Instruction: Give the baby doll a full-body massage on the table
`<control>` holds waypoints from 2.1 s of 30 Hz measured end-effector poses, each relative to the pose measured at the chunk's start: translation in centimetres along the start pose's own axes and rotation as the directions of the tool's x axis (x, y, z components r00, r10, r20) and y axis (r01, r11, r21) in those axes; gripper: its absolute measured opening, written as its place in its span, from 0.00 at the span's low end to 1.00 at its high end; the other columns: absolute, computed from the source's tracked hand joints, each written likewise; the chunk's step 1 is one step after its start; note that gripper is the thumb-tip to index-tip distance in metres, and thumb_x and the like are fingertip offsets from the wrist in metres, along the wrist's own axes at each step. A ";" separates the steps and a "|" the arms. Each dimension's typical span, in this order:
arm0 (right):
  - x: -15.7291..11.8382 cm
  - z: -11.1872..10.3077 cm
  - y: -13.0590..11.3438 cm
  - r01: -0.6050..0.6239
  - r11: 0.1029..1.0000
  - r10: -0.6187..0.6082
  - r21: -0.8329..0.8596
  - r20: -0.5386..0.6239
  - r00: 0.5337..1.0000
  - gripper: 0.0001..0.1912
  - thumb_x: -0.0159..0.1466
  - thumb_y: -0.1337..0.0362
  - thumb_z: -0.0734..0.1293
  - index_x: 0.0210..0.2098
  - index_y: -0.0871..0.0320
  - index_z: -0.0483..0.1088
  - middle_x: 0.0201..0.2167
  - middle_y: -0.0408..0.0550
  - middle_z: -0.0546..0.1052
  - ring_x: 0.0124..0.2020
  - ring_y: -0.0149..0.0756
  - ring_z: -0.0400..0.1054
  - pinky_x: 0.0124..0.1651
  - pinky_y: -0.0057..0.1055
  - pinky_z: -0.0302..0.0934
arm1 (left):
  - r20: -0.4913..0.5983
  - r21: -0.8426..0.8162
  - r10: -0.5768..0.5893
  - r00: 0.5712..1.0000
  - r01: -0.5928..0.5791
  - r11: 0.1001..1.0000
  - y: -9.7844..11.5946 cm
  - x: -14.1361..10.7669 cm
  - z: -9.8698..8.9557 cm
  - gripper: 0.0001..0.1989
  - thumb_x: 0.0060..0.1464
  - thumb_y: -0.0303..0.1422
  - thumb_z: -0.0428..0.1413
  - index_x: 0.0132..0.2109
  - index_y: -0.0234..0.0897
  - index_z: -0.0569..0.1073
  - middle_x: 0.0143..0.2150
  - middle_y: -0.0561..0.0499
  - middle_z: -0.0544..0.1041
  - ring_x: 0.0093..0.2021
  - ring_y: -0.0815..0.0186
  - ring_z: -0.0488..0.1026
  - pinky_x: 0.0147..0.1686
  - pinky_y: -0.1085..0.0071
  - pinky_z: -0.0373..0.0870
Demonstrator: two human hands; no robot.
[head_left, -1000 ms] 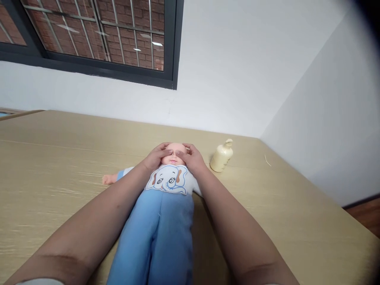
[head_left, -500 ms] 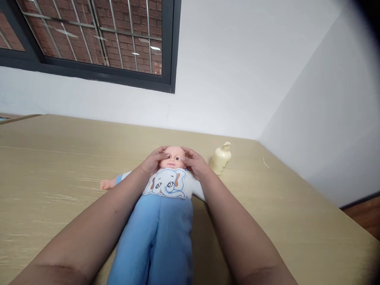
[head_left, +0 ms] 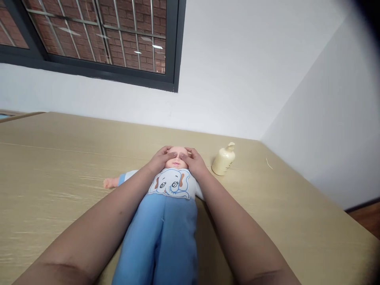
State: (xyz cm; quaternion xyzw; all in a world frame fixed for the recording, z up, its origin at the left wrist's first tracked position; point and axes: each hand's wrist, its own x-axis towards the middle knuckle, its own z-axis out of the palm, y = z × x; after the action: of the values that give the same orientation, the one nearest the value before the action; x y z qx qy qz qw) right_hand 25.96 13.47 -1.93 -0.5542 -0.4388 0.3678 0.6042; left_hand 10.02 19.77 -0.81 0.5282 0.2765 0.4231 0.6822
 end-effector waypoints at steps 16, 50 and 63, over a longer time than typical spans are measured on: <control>-0.3 -0.5 -0.2 -0.052 0.990 0.040 0.133 0.088 0.995 0.29 0.53 0.53 0.76 0.52 0.54 0.72 0.42 0.48 0.80 0.43 0.42 0.75 0.47 0.39 0.69 | 0.045 -0.176 -0.017 0.999 0.024 0.984 -0.4 0.4 -0.2 0.23 0.38 0.40 0.70 0.39 0.31 0.76 0.36 0.43 0.80 0.36 0.56 0.77 0.39 0.63 0.72; -0.1 -0.5 -0.3 -0.045 0.999 0.045 -0.015 0.037 0.998 0.31 0.51 0.49 0.78 0.50 0.54 0.70 0.42 0.48 0.79 0.43 0.44 0.76 0.47 0.41 0.70 | 0.025 -0.072 -0.095 0.995 0.096 0.993 -0.4 0.8 -0.1 0.31 0.33 0.39 0.75 0.44 0.31 0.74 0.36 0.44 0.80 0.35 0.57 0.78 0.35 0.64 0.73; -0.8 -0.9 -1.1 -0.233 0.947 0.210 0.220 0.121 0.970 0.26 0.52 0.58 0.74 0.50 0.50 0.72 0.40 0.44 0.81 0.35 0.39 0.75 0.36 0.33 0.66 | 0.205 -0.160 -0.112 0.972 0.146 0.976 -0.4 0.8 -0.9 0.26 0.38 0.34 0.71 0.45 0.27 0.77 0.41 0.35 0.81 0.40 0.48 0.80 0.43 0.57 0.75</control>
State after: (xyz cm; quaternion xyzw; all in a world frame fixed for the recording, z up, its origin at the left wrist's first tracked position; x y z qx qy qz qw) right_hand 26.44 12.28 -0.95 -0.5069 -0.3562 0.5085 0.5980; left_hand 9.75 20.84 -1.40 0.4865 0.2045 0.3466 0.7755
